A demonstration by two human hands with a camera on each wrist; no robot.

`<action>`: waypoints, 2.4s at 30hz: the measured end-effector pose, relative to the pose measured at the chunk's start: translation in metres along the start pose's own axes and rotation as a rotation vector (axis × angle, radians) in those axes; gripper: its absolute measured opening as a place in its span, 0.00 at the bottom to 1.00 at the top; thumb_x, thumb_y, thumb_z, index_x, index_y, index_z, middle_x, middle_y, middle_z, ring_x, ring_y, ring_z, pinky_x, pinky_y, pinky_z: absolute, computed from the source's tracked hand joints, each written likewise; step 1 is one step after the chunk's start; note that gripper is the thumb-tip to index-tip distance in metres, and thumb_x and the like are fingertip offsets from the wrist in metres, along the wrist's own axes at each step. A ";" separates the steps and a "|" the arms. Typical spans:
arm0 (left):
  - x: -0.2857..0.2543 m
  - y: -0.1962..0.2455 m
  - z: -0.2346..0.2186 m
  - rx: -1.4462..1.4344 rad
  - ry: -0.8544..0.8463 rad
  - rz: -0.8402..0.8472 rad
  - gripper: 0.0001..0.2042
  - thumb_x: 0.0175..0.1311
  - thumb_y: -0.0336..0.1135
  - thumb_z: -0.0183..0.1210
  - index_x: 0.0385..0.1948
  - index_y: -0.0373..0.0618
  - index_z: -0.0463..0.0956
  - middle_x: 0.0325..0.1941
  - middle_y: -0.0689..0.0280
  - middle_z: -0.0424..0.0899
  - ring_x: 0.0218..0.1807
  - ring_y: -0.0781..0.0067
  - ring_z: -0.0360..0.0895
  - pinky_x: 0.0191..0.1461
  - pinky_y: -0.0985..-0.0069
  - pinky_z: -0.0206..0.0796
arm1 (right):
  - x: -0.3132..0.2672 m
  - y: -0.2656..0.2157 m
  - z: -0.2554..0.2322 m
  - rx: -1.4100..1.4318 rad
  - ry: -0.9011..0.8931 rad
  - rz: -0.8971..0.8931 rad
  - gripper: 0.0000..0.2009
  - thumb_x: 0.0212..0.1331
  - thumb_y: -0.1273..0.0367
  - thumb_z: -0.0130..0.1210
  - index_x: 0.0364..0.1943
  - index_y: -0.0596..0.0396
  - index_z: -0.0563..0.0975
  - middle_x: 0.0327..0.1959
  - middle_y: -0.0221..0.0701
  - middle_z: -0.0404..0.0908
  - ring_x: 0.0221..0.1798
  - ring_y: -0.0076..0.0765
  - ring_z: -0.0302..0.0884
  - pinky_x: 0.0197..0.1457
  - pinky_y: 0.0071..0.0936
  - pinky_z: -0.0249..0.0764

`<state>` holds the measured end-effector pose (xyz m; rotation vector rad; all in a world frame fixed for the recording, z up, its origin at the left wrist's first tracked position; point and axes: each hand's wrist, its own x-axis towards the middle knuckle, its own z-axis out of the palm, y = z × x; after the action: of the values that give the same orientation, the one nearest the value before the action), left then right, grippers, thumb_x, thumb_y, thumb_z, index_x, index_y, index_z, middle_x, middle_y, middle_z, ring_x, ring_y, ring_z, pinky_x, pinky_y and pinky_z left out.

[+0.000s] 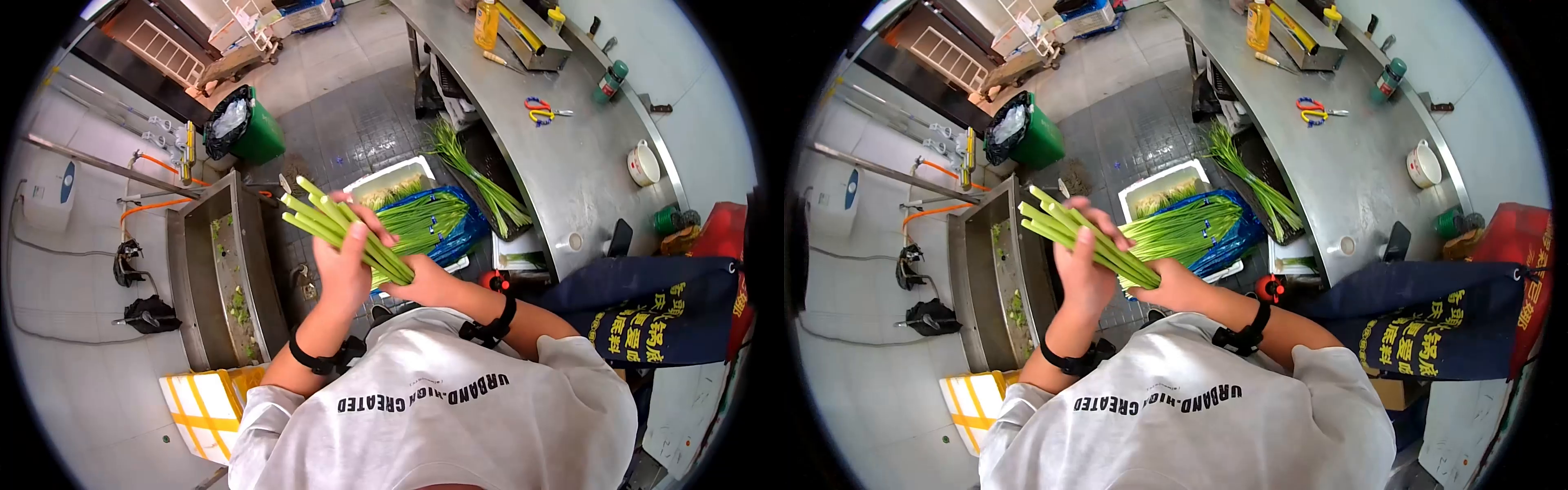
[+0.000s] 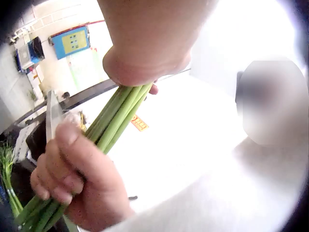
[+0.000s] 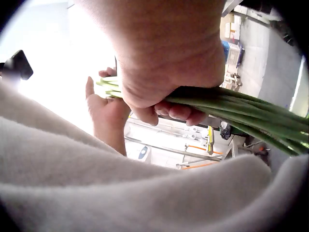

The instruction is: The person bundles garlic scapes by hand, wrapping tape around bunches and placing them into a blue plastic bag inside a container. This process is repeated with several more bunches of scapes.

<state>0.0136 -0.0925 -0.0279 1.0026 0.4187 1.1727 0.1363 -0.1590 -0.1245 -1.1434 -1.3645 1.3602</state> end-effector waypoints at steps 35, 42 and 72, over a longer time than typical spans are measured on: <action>-0.004 -0.010 0.014 0.377 -0.138 0.091 0.12 0.70 0.32 0.54 0.45 0.44 0.59 0.31 0.57 0.74 0.22 0.71 0.75 0.29 0.71 0.76 | 0.009 0.004 -0.003 0.145 0.076 -0.097 0.18 0.60 0.56 0.62 0.38 0.59 0.79 0.28 0.33 0.80 0.34 0.28 0.77 0.40 0.31 0.73; 0.002 -0.014 -0.006 0.355 -0.131 -0.041 0.07 0.73 0.27 0.47 0.32 0.42 0.60 0.18 0.66 0.66 0.16 0.79 0.62 0.22 0.78 0.63 | 0.005 -0.022 -0.032 -0.034 0.233 -0.323 0.38 0.57 0.53 0.65 0.64 0.63 0.63 0.63 0.48 0.66 0.63 0.45 0.69 0.66 0.40 0.66; -0.028 -0.041 -0.033 0.459 -0.210 -0.292 0.10 0.72 0.30 0.49 0.28 0.44 0.61 0.15 0.66 0.64 0.17 0.75 0.62 0.24 0.75 0.62 | -0.099 0.081 -0.200 -0.899 1.143 0.187 0.14 0.49 0.68 0.63 0.41 0.56 0.78 0.47 0.43 0.76 0.49 0.52 0.76 0.52 0.43 0.74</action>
<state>0.0021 -0.1057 -0.0849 1.3928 0.6584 0.7111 0.3538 -0.2181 -0.1986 -2.1809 -0.9356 -0.0545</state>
